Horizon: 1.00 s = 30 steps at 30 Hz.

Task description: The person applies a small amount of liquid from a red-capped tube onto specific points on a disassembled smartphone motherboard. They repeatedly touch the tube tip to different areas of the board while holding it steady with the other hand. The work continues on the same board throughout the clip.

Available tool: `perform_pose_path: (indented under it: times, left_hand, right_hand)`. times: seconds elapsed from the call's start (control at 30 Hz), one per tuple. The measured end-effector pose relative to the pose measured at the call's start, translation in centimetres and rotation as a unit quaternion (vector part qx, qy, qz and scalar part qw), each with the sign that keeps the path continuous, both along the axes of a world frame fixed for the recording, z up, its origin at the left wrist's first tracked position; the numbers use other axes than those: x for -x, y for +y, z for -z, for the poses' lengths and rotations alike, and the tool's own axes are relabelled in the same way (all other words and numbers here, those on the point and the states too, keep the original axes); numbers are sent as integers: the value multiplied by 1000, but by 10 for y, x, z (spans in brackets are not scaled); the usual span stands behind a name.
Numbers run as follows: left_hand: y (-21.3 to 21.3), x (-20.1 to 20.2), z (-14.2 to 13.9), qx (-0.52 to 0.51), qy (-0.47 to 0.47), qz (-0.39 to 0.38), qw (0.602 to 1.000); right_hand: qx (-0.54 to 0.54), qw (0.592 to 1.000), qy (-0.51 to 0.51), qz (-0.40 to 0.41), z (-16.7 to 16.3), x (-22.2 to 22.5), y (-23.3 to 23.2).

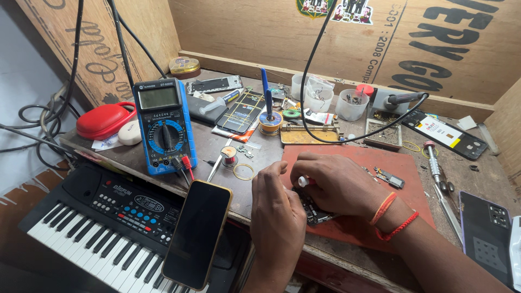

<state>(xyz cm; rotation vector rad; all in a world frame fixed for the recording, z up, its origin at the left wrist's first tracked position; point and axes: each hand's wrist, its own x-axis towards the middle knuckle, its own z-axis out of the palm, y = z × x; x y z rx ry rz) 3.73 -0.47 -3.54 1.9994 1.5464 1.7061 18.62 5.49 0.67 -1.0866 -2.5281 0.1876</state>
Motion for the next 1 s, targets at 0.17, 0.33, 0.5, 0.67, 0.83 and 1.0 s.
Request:
perform_pose_path:
  times: [0.17,0.33,0.5,0.67,0.83,1.0]
  left_hand:
    - [0,0,0,-1,0,2,1000]
    - [0,0,0,-2,0,3,1000]
    - [0,0,-1,-3,-3,4,1000]
    - [0,0,-1,-9,-3,2,1000]
    - [0,0,-1,-13,-3,0,1000]
    - [0,-1,0,-9,-3,-1,1000]
  right_hand:
    - [11,1000,-2,8,1,1,1]
    - [3,1000,1,4,3,1,1]
    - [-5,1000,5,-5,4,-1,1]
    - [-7,1000,2,-2,4,0,2]
    - [-3,1000,3,-4,5,1,1]
    - [-14,1000,3,-7,7,1,3]
